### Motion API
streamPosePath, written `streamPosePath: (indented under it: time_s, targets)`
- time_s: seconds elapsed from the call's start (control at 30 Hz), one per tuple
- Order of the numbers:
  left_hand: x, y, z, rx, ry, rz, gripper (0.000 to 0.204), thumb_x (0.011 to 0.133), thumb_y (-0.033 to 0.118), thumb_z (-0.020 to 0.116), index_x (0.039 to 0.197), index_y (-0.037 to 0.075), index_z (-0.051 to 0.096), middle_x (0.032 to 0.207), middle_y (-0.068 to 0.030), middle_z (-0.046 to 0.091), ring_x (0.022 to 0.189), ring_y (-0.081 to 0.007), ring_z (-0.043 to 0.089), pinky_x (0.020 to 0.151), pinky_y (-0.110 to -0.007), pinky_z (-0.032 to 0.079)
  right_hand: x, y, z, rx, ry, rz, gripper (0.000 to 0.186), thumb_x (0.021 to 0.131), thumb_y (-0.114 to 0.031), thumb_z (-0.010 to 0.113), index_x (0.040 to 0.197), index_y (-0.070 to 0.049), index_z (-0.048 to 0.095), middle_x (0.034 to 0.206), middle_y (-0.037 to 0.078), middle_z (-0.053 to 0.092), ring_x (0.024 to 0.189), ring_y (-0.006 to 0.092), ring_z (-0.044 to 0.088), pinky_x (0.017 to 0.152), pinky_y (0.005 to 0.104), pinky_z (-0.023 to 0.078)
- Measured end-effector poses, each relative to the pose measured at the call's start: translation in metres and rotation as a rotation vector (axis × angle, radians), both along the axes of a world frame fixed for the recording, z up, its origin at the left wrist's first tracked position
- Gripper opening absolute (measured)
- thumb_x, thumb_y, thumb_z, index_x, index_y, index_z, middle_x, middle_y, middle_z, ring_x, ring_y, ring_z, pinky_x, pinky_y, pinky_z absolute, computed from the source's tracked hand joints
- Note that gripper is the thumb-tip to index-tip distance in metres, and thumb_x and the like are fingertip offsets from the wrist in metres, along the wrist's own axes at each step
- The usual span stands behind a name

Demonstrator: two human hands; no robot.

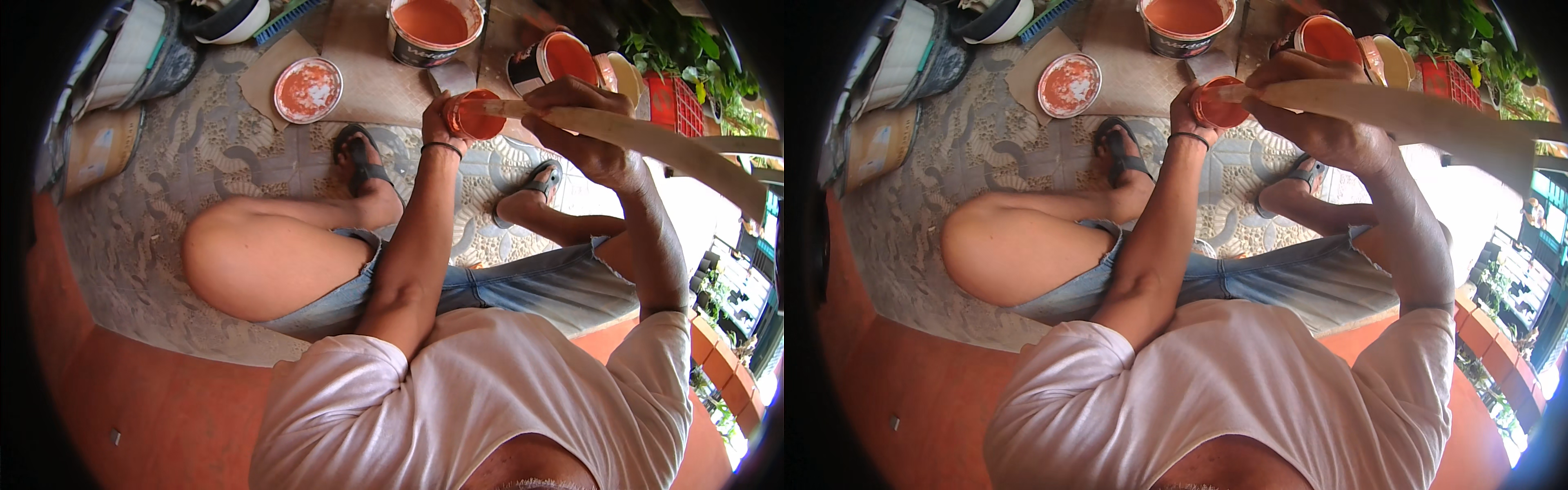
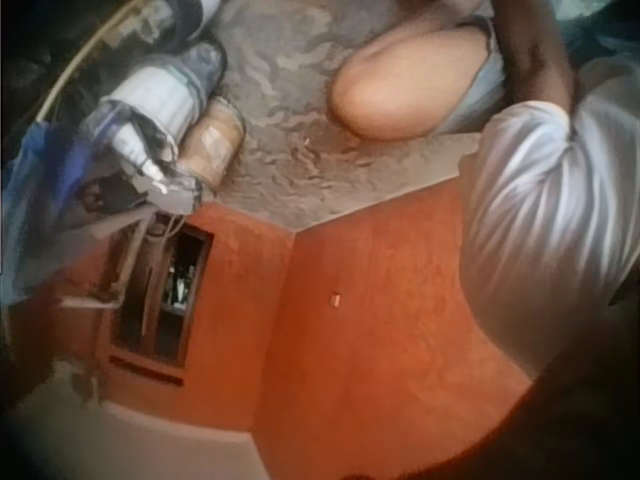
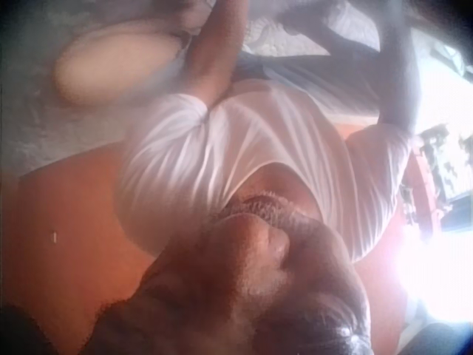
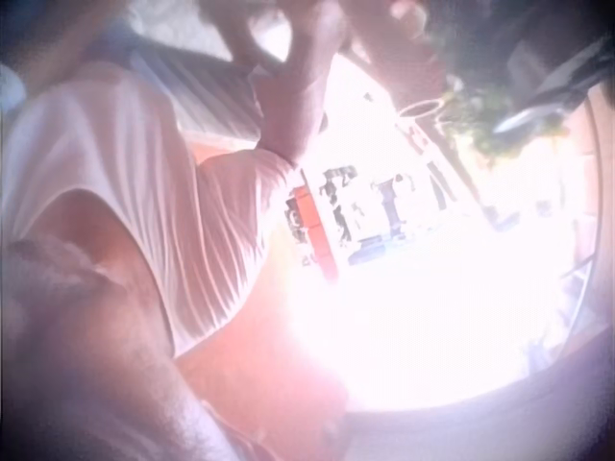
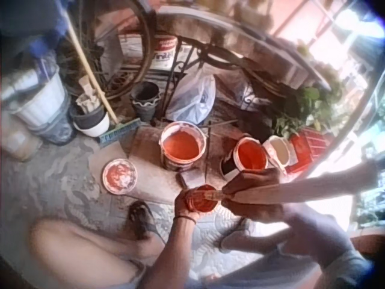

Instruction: The person sits on a tiled floor and uses a wooden stick to stir reddish-orange paint in a bucket, then transfers some into a smaller container. The person continues stirring the smaller container and places the stick on the bucket lid.

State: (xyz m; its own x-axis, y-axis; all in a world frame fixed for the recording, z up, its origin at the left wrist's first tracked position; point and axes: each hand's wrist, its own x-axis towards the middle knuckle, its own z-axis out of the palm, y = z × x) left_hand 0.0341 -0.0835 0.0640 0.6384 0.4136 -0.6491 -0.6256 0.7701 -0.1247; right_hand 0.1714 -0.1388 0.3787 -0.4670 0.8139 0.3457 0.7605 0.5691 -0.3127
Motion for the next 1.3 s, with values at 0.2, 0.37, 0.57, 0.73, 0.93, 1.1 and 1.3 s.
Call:
streamPosePath:
  time_s: [0.2,0.37,0.57,0.73,0.93,1.1,1.3]
  targets:
    - [0.003,-0.003,0.016,0.023,0.040,-0.014,0.055,0.105,0.045,0.059,0.138,0.003,0.070,0.137,-0.0197,0.075,0.129,-0.0428,0.072,0.110,-0.068,0.057,-0.003,-0.017,-0.005,-0.286,0.284,-0.260,0.014,0.089,-0.006,0.091,0.099,-0.004,0.081,0.098,0.007,0.076,0.081,0.0223,0.076,0.067,0.0334,0.060]
    - [0.005,0.000,0.005,-0.010,0.003,0.043,0.058,0.103,0.048,0.061,0.139,0.004,0.070,0.138,-0.0197,0.075,0.130,-0.0433,0.071,0.111,-0.070,0.056,0.004,-0.009,-0.012,-0.045,0.011,-0.136,0.010,0.093,-0.008,0.090,0.097,-0.002,0.082,0.101,0.005,0.078,0.084,0.0176,0.075,0.073,0.0323,0.059]
    - [0.001,-0.004,0.007,-0.018,0.020,0.001,0.054,0.104,0.045,0.060,0.137,0.004,0.071,0.139,-0.0202,0.075,0.131,-0.0437,0.071,0.112,-0.069,0.057,-0.005,-0.018,-0.007,-0.351,0.404,-0.393,0.017,0.091,-0.006,0.091,0.105,-0.002,0.082,0.099,0.007,0.080,0.086,0.0180,0.079,0.076,0.0304,0.064]
    - [0.004,-0.004,0.009,-0.003,0.055,0.009,0.054,0.104,0.043,0.059,0.138,0.003,0.070,0.142,-0.0213,0.073,0.132,-0.0453,0.070,0.111,-0.069,0.057,0.007,-0.020,-0.007,-0.293,0.164,-0.301,0.015,0.093,-0.006,0.090,0.106,-0.002,0.082,0.103,0.007,0.080,0.088,0.0173,0.080,0.077,0.0304,0.065]
    - [0.001,-0.002,0.000,-0.034,0.008,0.031,0.053,0.104,0.043,0.059,0.138,0.004,0.071,0.142,-0.0214,0.073,0.130,-0.0447,0.071,0.109,-0.068,0.059,0.005,-0.016,-0.014,-0.120,0.121,-0.253,0.017,0.093,-0.008,0.091,0.105,-0.003,0.081,0.103,0.008,0.079,0.086,0.0178,0.079,0.073,0.0306,0.064]
    - [-0.003,-0.009,0.013,0.007,0.001,-0.030,0.050,0.103,0.042,0.062,0.135,0.004,0.072,0.138,-0.0201,0.076,0.125,-0.0435,0.074,0.104,-0.066,0.062,0.002,-0.024,-0.011,-0.382,0.360,-0.410,0.018,0.093,-0.008,0.091,0.106,-0.002,0.080,0.101,0.006,0.079,0.084,0.0179,0.079,0.071,0.0316,0.064]
    - [0.000,-0.001,-0.003,-0.049,-0.019,0.063,0.050,0.103,0.042,0.064,0.134,0.005,0.072,0.136,-0.0202,0.076,0.123,-0.0427,0.075,0.103,-0.066,0.062,0.003,-0.020,-0.010,-0.374,0.246,-0.375,0.015,0.094,-0.008,0.090,0.104,-0.001,0.080,0.100,0.006,0.078,0.090,0.0174,0.079,0.077,0.0312,0.063]
